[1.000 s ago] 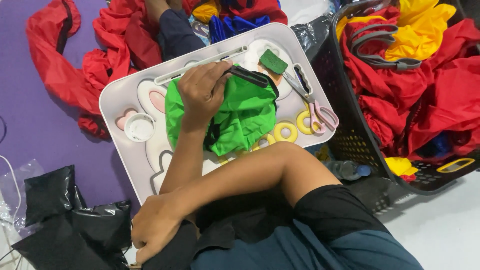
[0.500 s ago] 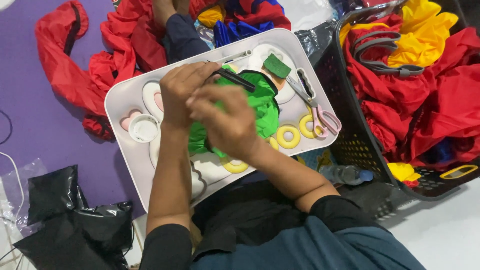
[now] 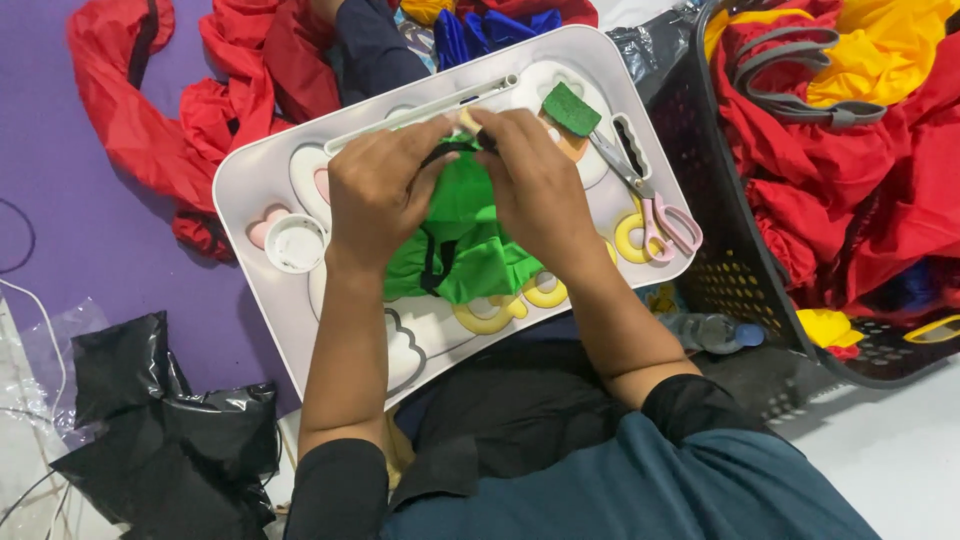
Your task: Adjusting and threading a black elastic band onto the edge of a green fabric item.
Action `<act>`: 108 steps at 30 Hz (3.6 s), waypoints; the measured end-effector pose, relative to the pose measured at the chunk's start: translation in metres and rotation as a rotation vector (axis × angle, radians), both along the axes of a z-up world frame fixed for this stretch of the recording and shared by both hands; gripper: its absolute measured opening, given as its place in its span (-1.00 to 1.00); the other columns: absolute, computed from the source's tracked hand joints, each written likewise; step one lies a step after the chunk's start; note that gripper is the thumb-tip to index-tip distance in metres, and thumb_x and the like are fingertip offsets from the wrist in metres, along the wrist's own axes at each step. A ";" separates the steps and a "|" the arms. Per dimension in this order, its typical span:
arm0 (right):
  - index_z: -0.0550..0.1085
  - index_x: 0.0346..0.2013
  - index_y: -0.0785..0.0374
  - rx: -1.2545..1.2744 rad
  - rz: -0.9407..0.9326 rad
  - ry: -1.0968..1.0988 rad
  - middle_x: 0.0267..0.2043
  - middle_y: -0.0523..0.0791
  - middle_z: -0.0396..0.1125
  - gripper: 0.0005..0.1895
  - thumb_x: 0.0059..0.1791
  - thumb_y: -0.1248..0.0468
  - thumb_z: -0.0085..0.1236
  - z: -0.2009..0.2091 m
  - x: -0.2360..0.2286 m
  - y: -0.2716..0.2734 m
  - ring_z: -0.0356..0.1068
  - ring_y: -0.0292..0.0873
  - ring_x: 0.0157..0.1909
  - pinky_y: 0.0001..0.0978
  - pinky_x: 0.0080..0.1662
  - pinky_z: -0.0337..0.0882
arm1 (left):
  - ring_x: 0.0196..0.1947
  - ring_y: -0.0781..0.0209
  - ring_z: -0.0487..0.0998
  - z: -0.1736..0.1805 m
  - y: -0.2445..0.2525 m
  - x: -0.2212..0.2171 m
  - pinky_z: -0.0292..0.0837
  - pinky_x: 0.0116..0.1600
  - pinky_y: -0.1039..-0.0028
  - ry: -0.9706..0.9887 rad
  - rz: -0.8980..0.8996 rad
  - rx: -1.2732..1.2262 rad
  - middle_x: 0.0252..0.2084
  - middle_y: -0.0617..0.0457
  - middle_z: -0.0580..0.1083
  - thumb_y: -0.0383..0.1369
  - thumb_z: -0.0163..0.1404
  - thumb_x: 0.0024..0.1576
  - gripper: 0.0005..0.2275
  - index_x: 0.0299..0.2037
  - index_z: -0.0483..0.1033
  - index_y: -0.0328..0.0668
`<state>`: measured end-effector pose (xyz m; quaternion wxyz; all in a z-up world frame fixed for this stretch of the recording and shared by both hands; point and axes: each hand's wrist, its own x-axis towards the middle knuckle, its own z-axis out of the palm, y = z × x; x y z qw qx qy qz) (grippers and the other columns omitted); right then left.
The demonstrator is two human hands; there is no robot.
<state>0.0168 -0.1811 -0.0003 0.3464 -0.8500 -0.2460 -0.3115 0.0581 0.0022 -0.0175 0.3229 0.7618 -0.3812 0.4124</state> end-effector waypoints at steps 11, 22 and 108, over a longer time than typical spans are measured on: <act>0.41 -0.16 0.36 0.307 0.135 0.083 -0.08 -0.06 0.26 -0.64 -0.13 0.65 0.33 -0.008 -0.002 -0.002 0.11 -0.28 -0.42 -0.46 -0.35 0.16 | -0.32 0.08 0.58 0.036 0.001 -0.031 0.48 -0.20 0.34 0.145 -0.034 -0.077 -0.09 -0.04 0.58 -0.59 0.34 0.06 -0.79 -0.22 0.54 -0.33; 0.42 -0.08 0.29 0.421 -0.160 -0.200 -0.06 -0.07 0.26 -0.67 -0.02 0.69 0.09 -0.013 -0.001 -0.016 0.06 -0.27 -0.38 -0.43 -0.33 0.12 | -0.23 -0.04 0.42 0.023 0.029 -0.026 0.43 -0.10 0.17 -0.048 0.060 -0.268 -0.20 -0.06 0.38 -0.79 0.17 -0.07 -0.75 -0.30 0.48 -0.32; 0.38 -0.29 0.29 0.220 -0.380 -0.467 -0.24 -0.02 0.30 -0.65 -0.22 0.69 0.19 -0.016 0.003 -0.030 0.18 -0.11 -0.37 -0.29 -0.32 0.23 | -0.39 0.01 0.38 0.038 0.035 -0.048 0.36 -0.17 0.23 -0.032 0.268 -0.182 -0.41 -0.01 0.40 -0.78 0.27 -0.13 -0.66 -0.37 0.34 -0.31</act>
